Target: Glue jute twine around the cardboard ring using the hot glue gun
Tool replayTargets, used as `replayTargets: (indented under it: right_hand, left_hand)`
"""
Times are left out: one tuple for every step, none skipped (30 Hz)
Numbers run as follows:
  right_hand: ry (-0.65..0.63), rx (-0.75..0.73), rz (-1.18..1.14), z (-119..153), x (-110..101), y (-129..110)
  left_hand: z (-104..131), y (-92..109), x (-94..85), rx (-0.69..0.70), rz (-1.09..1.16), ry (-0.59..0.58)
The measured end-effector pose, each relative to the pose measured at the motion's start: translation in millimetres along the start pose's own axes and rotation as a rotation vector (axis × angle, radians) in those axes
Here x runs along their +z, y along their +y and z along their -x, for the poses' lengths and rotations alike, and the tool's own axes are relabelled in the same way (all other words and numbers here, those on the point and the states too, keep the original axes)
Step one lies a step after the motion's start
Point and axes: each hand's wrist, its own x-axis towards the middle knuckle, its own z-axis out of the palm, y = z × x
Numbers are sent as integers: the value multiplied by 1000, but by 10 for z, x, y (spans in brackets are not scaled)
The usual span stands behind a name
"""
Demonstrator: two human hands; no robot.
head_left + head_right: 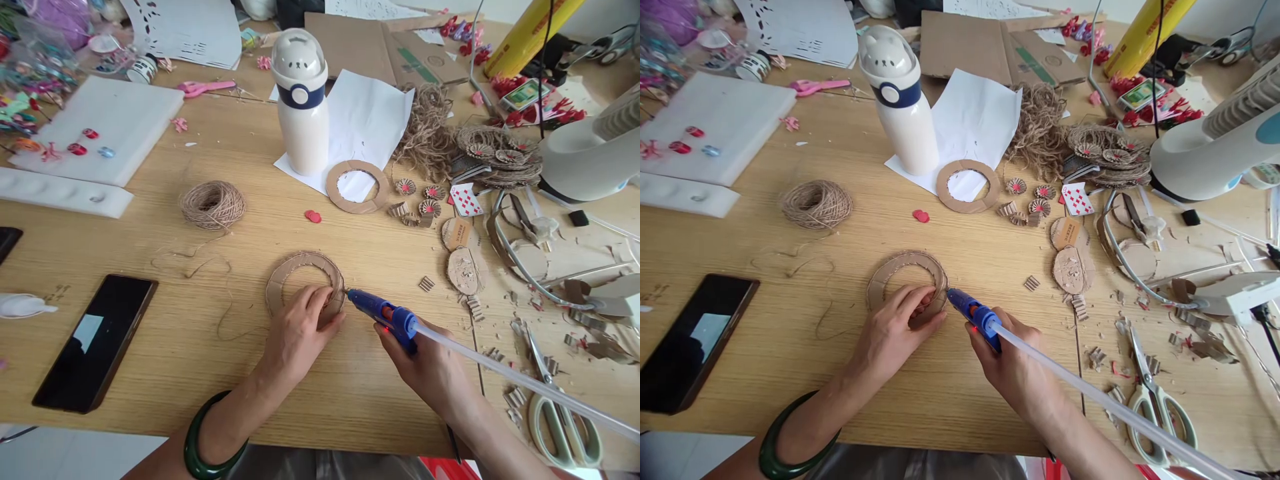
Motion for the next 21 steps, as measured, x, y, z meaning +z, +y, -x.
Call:
replayTargets:
  right_hand:
    - [-11, -4, -2, 2, -2, 0]
    - [-23, -9, 0, 4, -4, 1]
    - [-33, -12, 5, 6, -7, 4]
    - [-38, -13, 10, 7, -9, 7]
    - [-36, -12, 13, 8, -10, 12]
    - [-31, -8, 13, 9, -10, 16]
    - [-23, -3, 9, 10, -9, 20]
    - [-23, 1, 3, 11, -8, 23]
    - [-29, -1, -4, 12, -7, 24]
    - [-37, -5, -6, 13, -8, 23]
    - [-45, -12, -6, 14, -10, 20]
    - [-52, -17, -4, 15, -12, 17]
    - [-52, -16, -1, 15, -16, 13]
    - [-47, -12, 1, 15, -20, 11]
    - [-40, -5, 3, 14, -24, 9]
    - [-38, 2, 4, 14, -28, 8]
    - [-40, 6, 5, 15, -31, 9]
    - [-46, 5, 7, 16, -34, 10]
    - [-54, 1, 8, 19, -36, 12]
    - [-66, -5, 9, 22, -37, 15]
    - [-70, -10, 11, 24, -37, 19]
  left_hand:
    - [-2, 0, -1, -1, 1, -2]
    - [-4, -1, -2, 0, 3, -5]
    - [-5, -1, -4, 1, 5, -10]
    - [-6, 0, -6, 3, 8, -14]
    - [-7, 0, -9, 5, 9, -15]
    - [-8, 0, -11, 7, 7, -12]
    - [-8, 0, -13, 8, 4, -7]
    - [-8, 0, -15, 8, 0, -2]
    - [-7, 0, -16, 6, -3, -1]
    - [-6, -1, -17, 5, -2, -7]
    - [-5, -2, -17, 1, 1, -16]
    - [-4, -3, -18, -3, 5, -26]
    - [-3, -3, -18, -6, 8, -34]
    - [-2, -3, -18, -7, 10, -36]
    - [-1, -3, -20, -8, 7, -32]
    - [-1, -2, -21, -8, 3, -25]
    - [-1, -1, -24, -8, -1, -19]
    - [-1, 1, -26, -9, -3, -17]
    - [-2, 3, -29, -10, -1, -22]
    - [-3, 4, -32, -11, 2, -30]
    - [-4, 6, -34, -11, 6, -39]
